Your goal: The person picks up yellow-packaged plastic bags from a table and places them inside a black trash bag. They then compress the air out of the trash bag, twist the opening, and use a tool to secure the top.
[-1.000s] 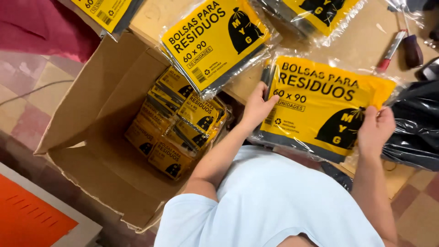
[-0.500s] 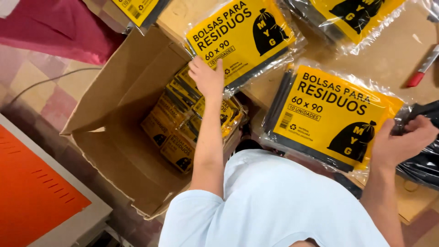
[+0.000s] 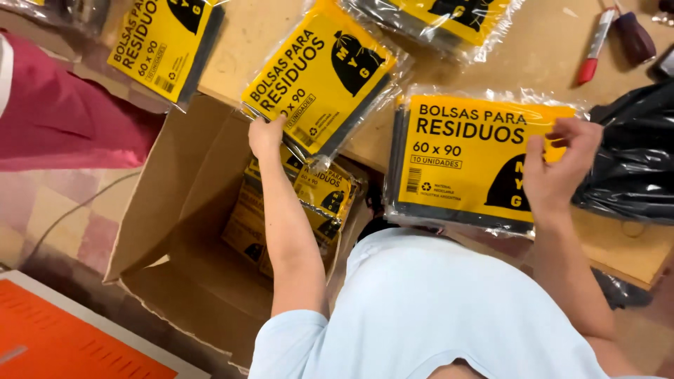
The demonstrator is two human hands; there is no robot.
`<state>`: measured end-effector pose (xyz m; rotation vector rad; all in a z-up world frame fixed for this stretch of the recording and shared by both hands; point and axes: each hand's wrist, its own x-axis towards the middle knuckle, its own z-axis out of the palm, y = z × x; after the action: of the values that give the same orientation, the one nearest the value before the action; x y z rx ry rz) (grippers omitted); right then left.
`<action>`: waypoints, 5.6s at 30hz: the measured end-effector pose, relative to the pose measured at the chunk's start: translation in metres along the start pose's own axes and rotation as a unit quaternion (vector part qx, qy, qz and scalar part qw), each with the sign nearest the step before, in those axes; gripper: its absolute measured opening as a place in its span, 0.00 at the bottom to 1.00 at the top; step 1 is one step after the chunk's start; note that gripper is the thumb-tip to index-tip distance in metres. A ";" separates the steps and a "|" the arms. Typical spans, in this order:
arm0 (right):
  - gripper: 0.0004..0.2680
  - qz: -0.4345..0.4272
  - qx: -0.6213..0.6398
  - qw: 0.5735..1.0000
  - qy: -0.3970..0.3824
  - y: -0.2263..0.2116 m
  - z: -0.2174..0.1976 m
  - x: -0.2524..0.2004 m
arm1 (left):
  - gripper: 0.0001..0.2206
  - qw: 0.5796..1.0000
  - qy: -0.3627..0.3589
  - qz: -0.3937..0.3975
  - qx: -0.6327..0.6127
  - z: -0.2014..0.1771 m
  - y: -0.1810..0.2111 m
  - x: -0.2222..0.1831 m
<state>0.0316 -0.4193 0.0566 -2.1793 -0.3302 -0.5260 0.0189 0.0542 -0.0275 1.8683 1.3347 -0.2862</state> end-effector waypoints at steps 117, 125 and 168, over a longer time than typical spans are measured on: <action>0.20 0.501 0.364 0.730 -0.289 0.277 -0.198 -0.029 | 0.11 0.820 0.054 0.399 0.407 0.374 0.094 -0.149; 0.21 0.470 0.377 0.765 -0.227 0.297 -0.173 -0.052 | 0.06 0.792 0.036 0.607 0.047 0.369 0.196 -0.400; 0.24 0.605 0.384 0.696 -0.058 0.201 -0.084 -0.025 | 0.13 0.711 0.050 0.612 0.342 0.366 -0.052 -0.359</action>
<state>0.0701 -0.6097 -0.0465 -1.1705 0.7207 0.4617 -0.0817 -0.4492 -0.0778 2.9740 -0.2862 0.0652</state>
